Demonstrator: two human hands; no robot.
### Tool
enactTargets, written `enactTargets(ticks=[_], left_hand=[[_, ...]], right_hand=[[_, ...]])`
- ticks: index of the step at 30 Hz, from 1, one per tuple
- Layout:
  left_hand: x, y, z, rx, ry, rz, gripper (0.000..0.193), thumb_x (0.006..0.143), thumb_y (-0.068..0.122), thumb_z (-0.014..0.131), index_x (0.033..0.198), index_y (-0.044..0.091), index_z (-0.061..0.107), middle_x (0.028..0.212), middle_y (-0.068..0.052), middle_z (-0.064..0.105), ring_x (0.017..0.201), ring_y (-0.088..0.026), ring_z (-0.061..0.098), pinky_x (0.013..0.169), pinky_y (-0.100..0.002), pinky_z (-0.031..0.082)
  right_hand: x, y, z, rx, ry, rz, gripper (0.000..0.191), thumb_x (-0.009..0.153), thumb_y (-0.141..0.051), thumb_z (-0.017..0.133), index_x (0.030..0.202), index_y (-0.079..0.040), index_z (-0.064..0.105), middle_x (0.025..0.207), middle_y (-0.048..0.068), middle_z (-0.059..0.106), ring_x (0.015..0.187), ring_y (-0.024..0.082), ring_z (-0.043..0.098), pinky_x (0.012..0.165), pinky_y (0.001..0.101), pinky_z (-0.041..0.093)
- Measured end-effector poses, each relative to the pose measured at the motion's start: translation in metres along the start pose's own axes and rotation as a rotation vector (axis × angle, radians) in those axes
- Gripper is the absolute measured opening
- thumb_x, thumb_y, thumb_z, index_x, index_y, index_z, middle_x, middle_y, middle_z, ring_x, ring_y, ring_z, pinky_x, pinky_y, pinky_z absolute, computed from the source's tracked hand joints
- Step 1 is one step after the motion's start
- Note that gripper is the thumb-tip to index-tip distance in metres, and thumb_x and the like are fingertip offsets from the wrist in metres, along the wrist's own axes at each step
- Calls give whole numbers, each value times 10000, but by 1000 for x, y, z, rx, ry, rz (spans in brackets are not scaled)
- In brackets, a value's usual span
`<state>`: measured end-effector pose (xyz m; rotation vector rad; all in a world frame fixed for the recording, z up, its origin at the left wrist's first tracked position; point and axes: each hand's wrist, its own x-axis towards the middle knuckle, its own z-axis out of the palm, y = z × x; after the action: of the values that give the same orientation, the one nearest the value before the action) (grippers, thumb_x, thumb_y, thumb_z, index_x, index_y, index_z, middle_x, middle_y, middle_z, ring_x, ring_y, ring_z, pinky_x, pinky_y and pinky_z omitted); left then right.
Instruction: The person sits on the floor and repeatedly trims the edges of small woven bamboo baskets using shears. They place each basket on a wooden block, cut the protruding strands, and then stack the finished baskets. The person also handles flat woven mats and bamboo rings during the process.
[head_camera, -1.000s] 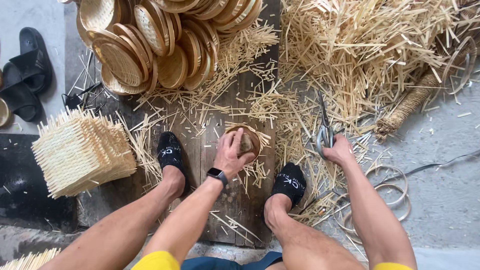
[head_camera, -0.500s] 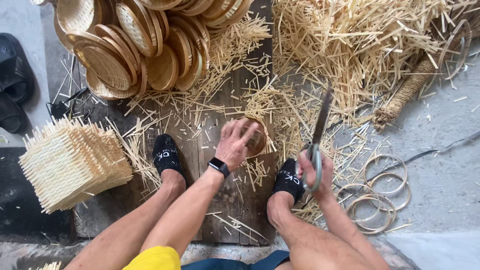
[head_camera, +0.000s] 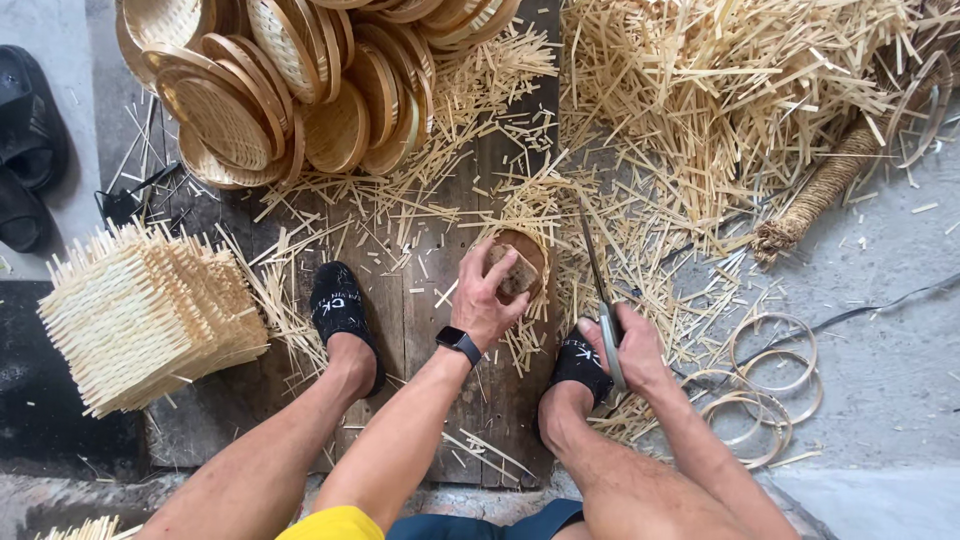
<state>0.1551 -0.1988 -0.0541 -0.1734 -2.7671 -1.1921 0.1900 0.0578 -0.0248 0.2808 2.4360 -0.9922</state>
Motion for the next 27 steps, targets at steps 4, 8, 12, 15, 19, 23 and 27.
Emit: enactTargets(ticks=[4, 8, 12, 15, 19, 23, 27], left_hand=[[-6, 5, 7, 26, 50, -115, 730, 670, 257, 900, 1355, 206, 651, 1353, -247, 508, 1239, -434, 508, 1055, -495, 475], [-13, 9, 20, 73, 102, -123, 724, 678, 295, 907, 1353, 217, 653, 1319, -241, 519, 1195, -433, 516, 1020, -518, 481], [-16, 3, 22, 104, 95, -111, 718, 680, 308, 906, 1347, 216, 656, 1293, -230, 541, 1183, -427, 529, 1033, -544, 474], [-15, -1, 19, 102, 85, -76, 714, 672, 306, 897, 1339, 192, 668, 1301, -288, 518, 1178, -453, 517, 1000, -535, 488], [-14, -2, 18, 105, 50, -92, 685, 689, 319, 890, 1326, 170, 686, 1292, -296, 521, 1176, -457, 521, 994, -536, 492], [-14, -6, 17, 108, 38, -86, 670, 682, 327, 886, 1305, 180, 690, 1294, -287, 528, 1202, -458, 525, 1012, -529, 500], [-11, -15, 11, 88, -30, -88, 662, 678, 314, 872, 1312, 230, 698, 1328, -273, 531, 1235, -467, 518, 1016, -522, 510]], right_hand=[[14, -1, -11, -429, 210, -213, 570, 795, -514, 757, 1044, -18, 630, 958, 180, 631, 883, 322, 629, 732, 454, 517], [36, 5, -5, -749, 131, -190, 553, 803, -510, 745, 971, -1, 609, 929, 172, 617, 882, 309, 624, 780, 441, 533], [60, 23, 3, -832, 145, -273, 278, 829, -257, 697, 956, -17, 641, 905, 159, 647, 862, 285, 658, 730, 408, 574], [73, 34, -3, -825, 133, -344, 203, 827, -199, 685, 927, -26, 654, 862, 175, 651, 773, 286, 659, 647, 416, 571], [79, 31, -7, -801, 199, -420, 243, 811, -243, 706, 890, -19, 654, 857, 181, 665, 780, 299, 667, 663, 424, 573], [84, 25, 8, -820, 267, -452, 299, 768, -289, 731, 826, -7, 648, 810, 174, 670, 750, 305, 669, 647, 439, 567], [102, 38, 9, -856, 236, -496, 177, 851, -195, 693, 915, -35, 654, 851, 160, 679, 777, 273, 681, 660, 393, 585]])
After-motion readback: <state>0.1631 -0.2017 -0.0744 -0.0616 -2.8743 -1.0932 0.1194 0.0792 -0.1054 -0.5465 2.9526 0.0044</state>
